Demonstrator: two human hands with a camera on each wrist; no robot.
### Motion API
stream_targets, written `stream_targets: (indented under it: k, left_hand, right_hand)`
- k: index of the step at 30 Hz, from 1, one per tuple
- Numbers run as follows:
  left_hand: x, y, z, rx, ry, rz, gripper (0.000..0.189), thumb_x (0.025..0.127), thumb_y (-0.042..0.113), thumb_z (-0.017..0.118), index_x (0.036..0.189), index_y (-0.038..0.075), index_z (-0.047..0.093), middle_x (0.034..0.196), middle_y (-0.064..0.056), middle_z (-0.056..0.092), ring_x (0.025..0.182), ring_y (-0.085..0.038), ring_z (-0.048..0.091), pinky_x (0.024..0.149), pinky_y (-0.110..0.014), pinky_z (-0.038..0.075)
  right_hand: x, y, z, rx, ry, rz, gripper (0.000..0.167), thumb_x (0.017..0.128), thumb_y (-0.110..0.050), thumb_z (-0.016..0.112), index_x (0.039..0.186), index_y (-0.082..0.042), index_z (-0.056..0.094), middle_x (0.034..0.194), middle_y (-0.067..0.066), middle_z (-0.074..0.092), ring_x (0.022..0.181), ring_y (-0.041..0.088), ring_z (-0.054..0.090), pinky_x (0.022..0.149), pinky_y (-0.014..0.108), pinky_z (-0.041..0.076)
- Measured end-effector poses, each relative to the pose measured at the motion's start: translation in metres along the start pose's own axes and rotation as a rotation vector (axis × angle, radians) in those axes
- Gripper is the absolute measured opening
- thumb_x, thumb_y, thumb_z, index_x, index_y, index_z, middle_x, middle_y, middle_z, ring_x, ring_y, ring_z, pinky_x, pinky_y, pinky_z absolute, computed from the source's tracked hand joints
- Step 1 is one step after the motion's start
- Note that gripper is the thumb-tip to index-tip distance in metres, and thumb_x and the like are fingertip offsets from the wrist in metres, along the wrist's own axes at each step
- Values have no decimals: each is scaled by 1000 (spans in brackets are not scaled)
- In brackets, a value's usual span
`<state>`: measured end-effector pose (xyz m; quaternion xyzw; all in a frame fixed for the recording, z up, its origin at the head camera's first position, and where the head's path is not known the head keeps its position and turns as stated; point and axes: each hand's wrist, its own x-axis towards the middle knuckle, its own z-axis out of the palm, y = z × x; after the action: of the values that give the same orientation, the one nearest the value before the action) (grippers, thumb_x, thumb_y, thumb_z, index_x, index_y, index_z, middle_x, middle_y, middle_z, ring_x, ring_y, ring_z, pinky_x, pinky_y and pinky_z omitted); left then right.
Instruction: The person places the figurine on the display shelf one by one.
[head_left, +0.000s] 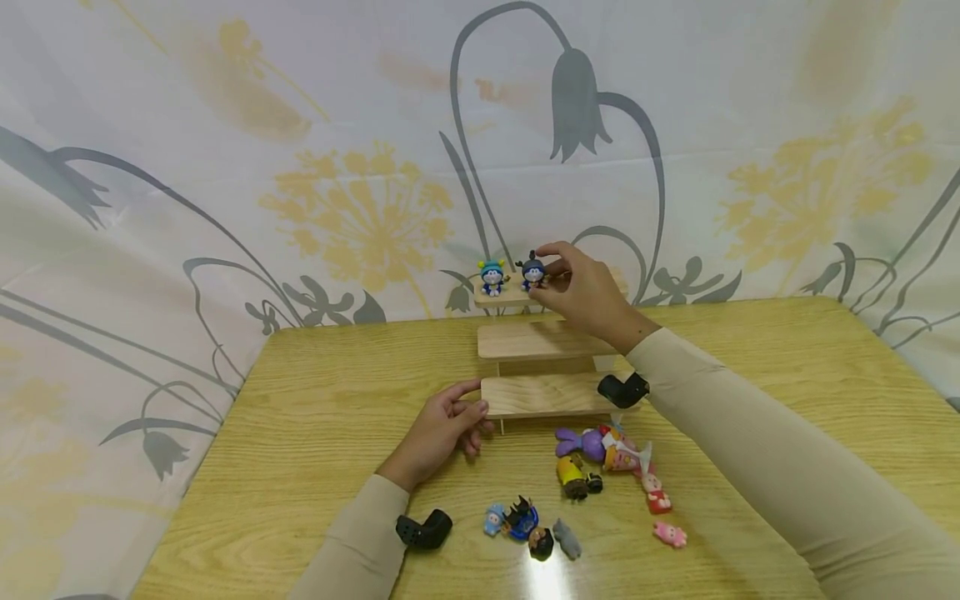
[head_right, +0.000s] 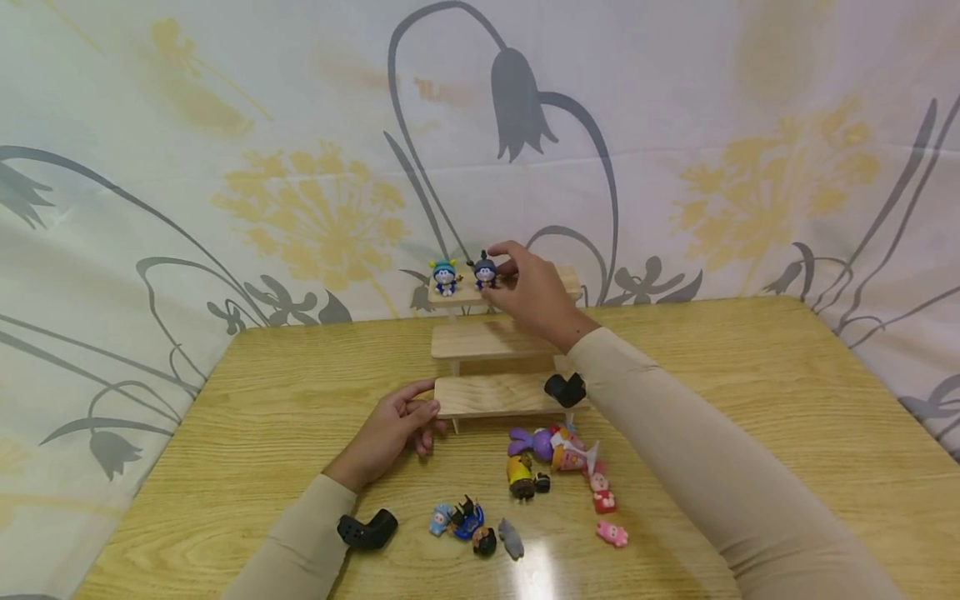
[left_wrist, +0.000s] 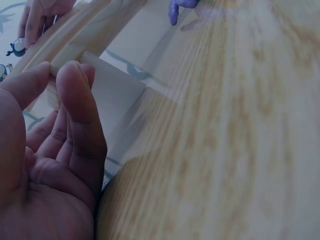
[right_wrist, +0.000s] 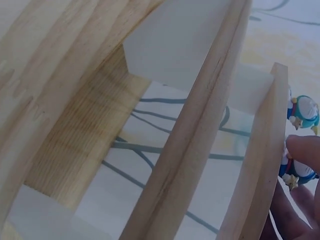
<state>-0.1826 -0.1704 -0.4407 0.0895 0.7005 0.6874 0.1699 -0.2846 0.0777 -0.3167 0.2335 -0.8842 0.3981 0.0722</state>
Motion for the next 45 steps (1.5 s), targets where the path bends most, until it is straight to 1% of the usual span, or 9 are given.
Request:
stream_targets:
  k: [7, 13, 19, 23, 26, 31, 35, 42, 45]
  left_hand:
    - [1, 0, 0, 0, 0, 0, 60, 103, 27, 58, 155, 7, 34, 91, -1, 73, 63, -10, 61, 59, -24, 56]
    - [0, 1, 0, 3, 2, -1, 60, 103, 27, 58, 155, 7, 34, 91, -1, 73, 63, -10, 61, 58, -24, 56]
    - [0, 1, 1, 6, -2, 4, 60, 103, 27, 58, 155, 7, 34, 91, -1, 73, 63, -10, 61, 58, -24, 56]
    - [1, 1, 1, 1, -6, 3, 60, 104, 27, 58, 155, 8, 33, 91, 0, 73, 63, -10, 61, 58, -24, 56]
    - [1, 0, 0, -1, -5, 1, 60, 103, 26, 58, 155, 8, 33, 91, 0, 73, 63, -10, 61, 59, -25, 56]
    - [1, -2, -1, 8, 1, 0, 59, 103, 26, 58, 155, 8, 34, 92, -1, 73, 64, -11, 61, 59, -25, 56]
    - [2, -3, -1, 10, 2, -2, 59, 104, 27, 58, 155, 9, 34, 92, -2, 73, 64, -11, 61, 59, -25, 56]
    - [1, 0, 0, 18, 13, 0, 57, 104, 24, 56, 154, 8, 35, 90, -1, 73, 64, -11, 61, 59, -25, 56]
    - [0, 2, 1, 30, 18, 2, 56, 105, 23, 56, 154, 8, 35, 90, 0, 73, 63, -11, 61, 59, -25, 56]
  right_hand:
    - [-9, 3, -1, 28, -1, -6, 68, 93, -19, 73, 151, -9, 39, 133, 19, 61, 123, 34, 60, 106, 48, 49]
    - [-19, 3, 1, 53, 21, -22, 69, 93, -18, 73, 152, -9, 39, 137, 19, 58, 126, 33, 58, 108, 48, 47]
    - [-32, 2, 3, 62, 125, -98, 62, 93, -11, 72, 147, -5, 44, 138, 20, 58, 126, 35, 57, 107, 51, 46]
    - [-40, 0, 4, 51, 203, -137, 60, 93, -11, 72, 146, -2, 46, 146, 19, 50, 134, 36, 48, 113, 51, 41]
    - [-45, -2, 4, 57, 228, -132, 60, 93, -11, 71, 146, -1, 45, 148, 19, 46, 137, 36, 43, 115, 51, 38]
    - [-53, -4, 4, 94, 225, -127, 56, 94, -10, 69, 145, -1, 47, 146, 18, 48, 136, 35, 43, 115, 52, 36]
    - [-65, -7, 7, 119, 234, -153, 49, 93, -7, 70, 138, 0, 54, 142, 16, 53, 133, 34, 47, 114, 53, 37]
    - [-93, -12, 14, 77, 270, -219, 36, 91, -5, 73, 126, -3, 64, 132, 13, 61, 125, 29, 54, 105, 52, 45]
    - [-106, -14, 17, 80, 271, -230, 34, 90, -4, 73, 122, -2, 65, 129, 11, 63, 121, 26, 56, 102, 46, 47]
